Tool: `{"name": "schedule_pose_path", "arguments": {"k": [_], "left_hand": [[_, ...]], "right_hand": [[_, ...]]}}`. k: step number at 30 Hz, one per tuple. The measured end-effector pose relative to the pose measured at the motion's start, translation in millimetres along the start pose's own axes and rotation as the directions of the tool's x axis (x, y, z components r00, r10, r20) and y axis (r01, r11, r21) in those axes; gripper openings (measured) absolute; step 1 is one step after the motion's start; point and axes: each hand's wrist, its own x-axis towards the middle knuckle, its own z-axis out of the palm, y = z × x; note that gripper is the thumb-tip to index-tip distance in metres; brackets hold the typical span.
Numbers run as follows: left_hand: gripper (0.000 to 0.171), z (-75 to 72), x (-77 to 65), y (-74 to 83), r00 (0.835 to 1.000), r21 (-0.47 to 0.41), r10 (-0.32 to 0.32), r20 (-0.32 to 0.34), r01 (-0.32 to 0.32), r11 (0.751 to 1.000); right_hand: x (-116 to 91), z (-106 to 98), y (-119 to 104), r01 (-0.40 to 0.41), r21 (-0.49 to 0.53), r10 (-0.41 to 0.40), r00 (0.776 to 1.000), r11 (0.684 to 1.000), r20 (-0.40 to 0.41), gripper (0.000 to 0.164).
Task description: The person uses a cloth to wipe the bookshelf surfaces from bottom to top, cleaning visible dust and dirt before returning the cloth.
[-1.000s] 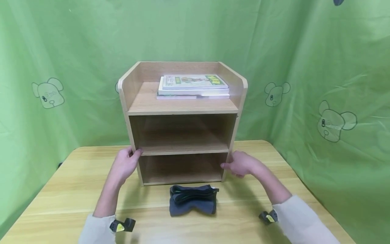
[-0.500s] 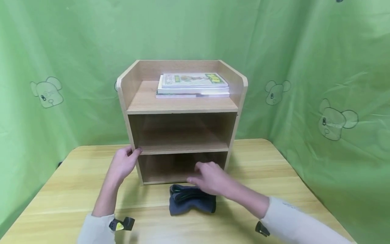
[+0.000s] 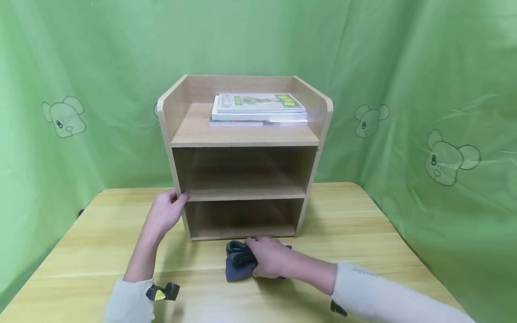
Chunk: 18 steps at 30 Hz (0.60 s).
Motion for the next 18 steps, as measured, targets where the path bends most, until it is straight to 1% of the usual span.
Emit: {"name": "schedule_pose_path", "arguments": {"k": [2,4,10,13,16,18], "left_hand": [[0.032,-0.1,0.8,0.6,1.000,-0.004,0.004,-0.001,-0.004,1.000],[0.032,-0.3,0.9,0.8,1.000,-0.006,0.006,-0.001,-0.006,1.000],[0.033,0.7,0.6,0.4,1.000,-0.002,0.009,-0.005,-0.009,1.000],[0.033,1.5,0.1,0.6,1.000,-0.002,0.013,-0.008,-0.013,1.000],[0.033,1.3,-0.3,1.1,1.000,-0.004,0.010,-0.003,-0.010,1.000],[0.032,1.2,-0.3,1.4,1.000,-0.003,0.008,-0.002,-0.008,1.000]], "right_hand": [[0.0,2.3,-0.3,0.023,-0.013,-0.023,1.000,1.000,-0.017,0.052],[0.1,4.5,-0.5,0.044,-0.020,-0.044,0.998,0.999,-0.033,0.048],[0.4,10.2,-0.1,0.063,-0.069,-0.067,0.996,0.996,-0.064,0.053],[0.5,10.7,1.3,0.068,-0.076,-0.075,0.992,0.995,-0.102,0.048],[-1.9,4.6,2.1,0.075,-0.080,-0.088,0.983,0.994,-0.163,0.048],[-5.0,-4.9,1.9,0.076,-0.073,-0.090,0.973,0.994,-0.214,0.053]]}}
